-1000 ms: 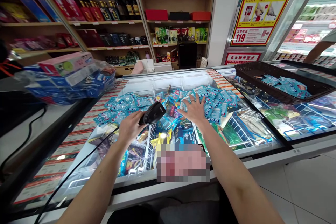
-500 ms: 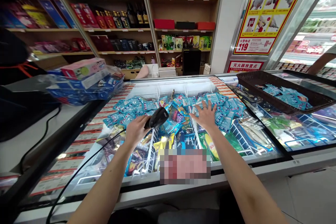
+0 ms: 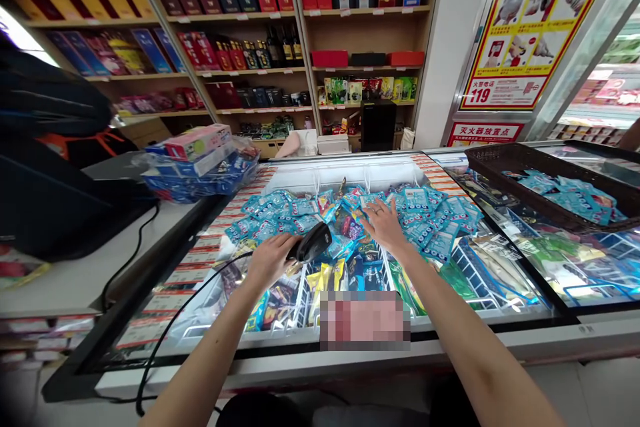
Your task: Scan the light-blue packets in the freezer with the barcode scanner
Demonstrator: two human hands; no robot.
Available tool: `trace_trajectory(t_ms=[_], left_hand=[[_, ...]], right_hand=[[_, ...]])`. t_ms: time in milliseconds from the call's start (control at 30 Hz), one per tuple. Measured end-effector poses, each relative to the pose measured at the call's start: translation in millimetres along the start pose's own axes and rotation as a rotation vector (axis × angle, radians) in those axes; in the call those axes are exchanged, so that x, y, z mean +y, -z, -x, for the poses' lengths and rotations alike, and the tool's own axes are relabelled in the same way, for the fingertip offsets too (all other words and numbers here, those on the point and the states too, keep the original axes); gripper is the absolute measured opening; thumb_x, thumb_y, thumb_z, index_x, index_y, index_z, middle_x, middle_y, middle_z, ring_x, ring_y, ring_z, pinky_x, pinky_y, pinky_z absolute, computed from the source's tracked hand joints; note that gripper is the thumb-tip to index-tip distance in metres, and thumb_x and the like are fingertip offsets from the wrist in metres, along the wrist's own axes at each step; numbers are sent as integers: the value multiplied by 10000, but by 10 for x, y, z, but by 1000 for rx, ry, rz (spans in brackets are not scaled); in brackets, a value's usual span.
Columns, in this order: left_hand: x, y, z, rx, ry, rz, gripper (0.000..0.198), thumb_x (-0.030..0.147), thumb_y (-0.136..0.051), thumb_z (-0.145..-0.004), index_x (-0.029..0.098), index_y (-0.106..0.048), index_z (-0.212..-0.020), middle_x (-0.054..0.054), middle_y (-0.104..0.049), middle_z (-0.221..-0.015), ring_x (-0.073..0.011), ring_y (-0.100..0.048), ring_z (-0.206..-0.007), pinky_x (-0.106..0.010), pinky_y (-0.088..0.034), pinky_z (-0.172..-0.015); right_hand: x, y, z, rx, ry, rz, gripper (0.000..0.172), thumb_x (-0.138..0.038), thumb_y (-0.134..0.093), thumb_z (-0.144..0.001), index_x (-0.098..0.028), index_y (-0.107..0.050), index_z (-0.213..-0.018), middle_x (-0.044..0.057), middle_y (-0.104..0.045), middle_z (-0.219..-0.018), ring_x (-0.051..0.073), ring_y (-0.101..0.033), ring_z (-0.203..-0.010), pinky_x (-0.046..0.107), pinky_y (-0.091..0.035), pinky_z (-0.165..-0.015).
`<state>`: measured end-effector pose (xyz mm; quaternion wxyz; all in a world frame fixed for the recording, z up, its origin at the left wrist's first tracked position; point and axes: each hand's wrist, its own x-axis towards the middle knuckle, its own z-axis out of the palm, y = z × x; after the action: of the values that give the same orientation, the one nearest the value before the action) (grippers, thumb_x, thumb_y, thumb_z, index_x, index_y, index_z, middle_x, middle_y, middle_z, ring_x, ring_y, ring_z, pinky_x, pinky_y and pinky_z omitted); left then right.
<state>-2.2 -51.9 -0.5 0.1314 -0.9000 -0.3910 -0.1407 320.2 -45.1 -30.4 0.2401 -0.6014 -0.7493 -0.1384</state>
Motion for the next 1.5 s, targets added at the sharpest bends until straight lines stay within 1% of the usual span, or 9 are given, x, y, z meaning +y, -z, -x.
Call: trace_trajectory(t_ms=[200,333,467,567,700,833,967,1200,1500], left_hand=[[-403,55,403,-27,100,-38,454,236,-601,-739,218,-492,-1180,-89,-613,-1048,-255,-559,-992,-362,-430,-826],[-641,27,631,42,213,-75,432,222,-576,-746,208,-499,-1171,-94,-610,-1053,-256,-566,-975,-355,-427,-813],[-794,-30,779,106,342,-126,400,231,-555,-755,208,-519,-1153,-95,-619,-1016,-264,-569,-952,-354,-419,-783],[-841,-55,821,144,403,-145,412,240,-570,-740,205,-524,-1149,-90,-623,-988,-264,-566,-947,-347,-413,-771],[-855,-52,837,208,462,-140,401,239,-555,-748,214,-523,-1147,-79,-625,-968,-251,-569,-935,-331,-406,-748],[-844,-36,838,222,502,-122,395,237,-549,-753,213,-524,-1147,-75,-626,-966,-245,-571,-914,-327,-399,-730],[-840,-43,830,212,498,-115,418,227,-554,-745,210,-519,-1161,-76,-626,-986,-245,-571,-910,-329,-397,-739],[-806,-64,775,168,406,-113,402,243,-546,-759,209,-520,-1158,-84,-622,-997,-258,-560,-949,-342,-399,-773],[-506,2,462,92,332,-62,378,290,-565,-766,225,-522,-1136,-74,-625,-987,-248,-583,-917,-319,-421,-720]], right_hand=[[-303,-149,-221,-114,98,-89,415,-404,-346,-921,-226,-510,-1259,46,-521,-1303,201,-338,-1295,410,-189,-1099],[-675,-282,-474,-166,168,-202,445,-415,-360,-917,-217,-464,-1302,46,-518,-1303,185,-367,-1274,352,-253,-1076],[-1061,-448,-728,-195,147,-292,529,-486,-326,-916,-211,-378,-1364,64,-442,-1374,181,-349,-1287,337,-283,-1059],[-1321,-553,-912,-232,86,-300,620,-586,-332,-877,-239,-333,-1392,75,-355,-1436,240,-269,-1333,436,-241,-1074],[-1623,-639,-1134,-317,64,-282,673,-694,-288,-826,-340,-301,-1399,28,-210,-1505,345,-90,-1376,621,-117,-1049],[-1813,-702,-1235,-434,120,-283,732,-780,-274,-757,-422,-262,-1395,-9,-171,-1517,402,-56,-1366,699,-64,-1000],[-1795,-674,-1147,-441,126,-263,768,-819,-308,-707,-423,-329,-1365,2,-242,-1493,407,-135,-1347,706,-65,-994],[-1449,-403,-806,-420,92,-224,719,-803,-299,-726,-398,-428,-1306,25,-339,-1443,390,-178,-1334,703,-54,-995],[-1176,-327,-511,-357,-85,-175,688,-783,-303,-745,-407,-429,-1307,29,-333,-1446,427,-183,-1325,755,-51,-948]])
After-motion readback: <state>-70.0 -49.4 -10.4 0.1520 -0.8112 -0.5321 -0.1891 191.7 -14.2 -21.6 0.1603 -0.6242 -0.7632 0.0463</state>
